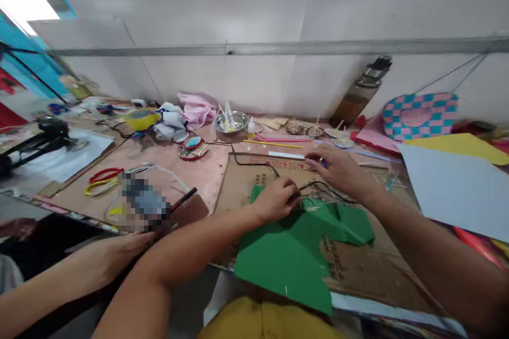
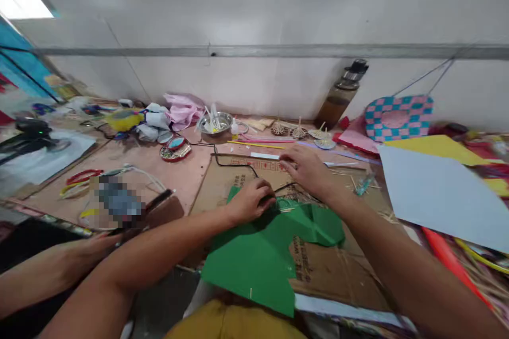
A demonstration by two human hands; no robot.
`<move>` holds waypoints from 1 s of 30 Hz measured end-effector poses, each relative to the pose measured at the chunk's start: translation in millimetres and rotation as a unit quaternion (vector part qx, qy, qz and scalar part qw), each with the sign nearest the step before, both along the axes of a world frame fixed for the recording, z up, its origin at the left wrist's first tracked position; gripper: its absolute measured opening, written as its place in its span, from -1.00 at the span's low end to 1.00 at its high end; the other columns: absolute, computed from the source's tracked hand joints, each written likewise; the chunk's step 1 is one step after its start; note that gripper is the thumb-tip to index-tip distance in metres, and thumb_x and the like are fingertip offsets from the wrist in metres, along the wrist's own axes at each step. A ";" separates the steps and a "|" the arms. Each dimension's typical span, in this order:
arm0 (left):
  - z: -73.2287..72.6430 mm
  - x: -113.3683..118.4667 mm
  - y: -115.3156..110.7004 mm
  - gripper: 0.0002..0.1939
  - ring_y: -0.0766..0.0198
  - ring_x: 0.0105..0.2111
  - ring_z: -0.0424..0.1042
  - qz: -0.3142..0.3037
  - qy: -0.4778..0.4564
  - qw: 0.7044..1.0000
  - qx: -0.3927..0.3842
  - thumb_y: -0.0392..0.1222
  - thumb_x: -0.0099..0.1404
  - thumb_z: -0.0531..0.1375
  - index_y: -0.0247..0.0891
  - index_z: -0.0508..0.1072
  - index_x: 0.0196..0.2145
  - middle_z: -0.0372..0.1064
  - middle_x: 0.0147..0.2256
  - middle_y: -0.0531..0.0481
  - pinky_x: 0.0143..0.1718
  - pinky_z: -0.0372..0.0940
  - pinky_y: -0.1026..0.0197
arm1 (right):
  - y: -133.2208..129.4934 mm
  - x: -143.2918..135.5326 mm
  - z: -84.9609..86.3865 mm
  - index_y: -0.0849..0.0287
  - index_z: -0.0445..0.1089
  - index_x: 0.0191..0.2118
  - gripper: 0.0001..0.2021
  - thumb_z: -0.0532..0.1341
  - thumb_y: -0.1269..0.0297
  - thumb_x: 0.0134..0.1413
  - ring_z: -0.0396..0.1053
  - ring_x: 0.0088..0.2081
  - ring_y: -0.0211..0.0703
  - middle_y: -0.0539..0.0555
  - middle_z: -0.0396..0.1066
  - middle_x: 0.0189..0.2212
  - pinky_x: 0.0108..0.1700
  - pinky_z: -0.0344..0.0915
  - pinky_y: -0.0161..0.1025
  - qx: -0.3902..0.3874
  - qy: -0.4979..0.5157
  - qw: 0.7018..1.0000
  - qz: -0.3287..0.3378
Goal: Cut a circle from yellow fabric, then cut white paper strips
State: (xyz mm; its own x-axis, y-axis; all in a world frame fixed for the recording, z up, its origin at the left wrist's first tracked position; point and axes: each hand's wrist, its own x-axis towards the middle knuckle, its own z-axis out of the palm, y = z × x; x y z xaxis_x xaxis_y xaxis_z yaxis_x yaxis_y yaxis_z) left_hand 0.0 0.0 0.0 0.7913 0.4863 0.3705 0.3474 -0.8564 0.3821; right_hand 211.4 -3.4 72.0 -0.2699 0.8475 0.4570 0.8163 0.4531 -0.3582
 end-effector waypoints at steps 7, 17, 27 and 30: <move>1.4 3.6 -6.7 -0.71 0.13 -0.14 0.43 -0.017 0.054 0.998 0.012 -0.12 0.49 0.07 -0.37 0.51 -0.14 0.47 -0.15 -0.20 -0.10 0.30 0.14 | -38.4 9.8 -18.1 0.09 0.53 -0.28 -0.75 0.14 0.13 0.29 0.51 -0.22 0.08 0.17 0.56 -0.31 -0.17 0.45 -0.02 -0.017 0.011 1.000 0.011; 7.0 8.2 -8.1 -0.71 0.15 -0.14 0.43 -0.001 0.087 0.996 0.032 -0.12 0.50 0.05 -0.30 0.51 -0.22 0.47 -0.20 -0.15 -0.09 0.29 0.15 | -124.8 62.2 -25.7 -0.03 0.49 -0.27 -0.81 0.15 0.11 0.25 0.52 -0.22 0.13 0.16 0.56 -0.25 -0.24 0.46 0.02 -0.014 0.031 0.996 -0.079; 44.3 2.3 -10.4 -0.61 0.14 -0.20 0.50 0.052 -0.010 0.996 -0.068 0.07 0.41 0.03 -0.20 0.54 -0.27 0.55 -0.23 -0.10 -0.12 0.36 0.14 | -174.1 217.4 -4.3 0.36 0.32 0.18 -0.49 0.14 0.12 0.23 0.25 0.28 0.37 0.51 0.35 0.18 0.26 0.15 0.23 -0.094 0.034 0.796 -0.596; 53.6 1.0 -6.2 -0.56 0.11 -0.27 0.51 0.076 0.011 0.992 -0.099 0.19 0.35 0.06 -0.19 0.54 -0.35 0.58 -0.29 -0.08 -0.19 0.36 0.15 | -162.4 256.1 -7.9 0.38 0.21 0.30 -0.29 0.23 -0.03 0.20 0.17 0.32 0.51 0.61 0.25 0.26 0.23 0.15 0.33 -0.153 0.048 0.742 -0.651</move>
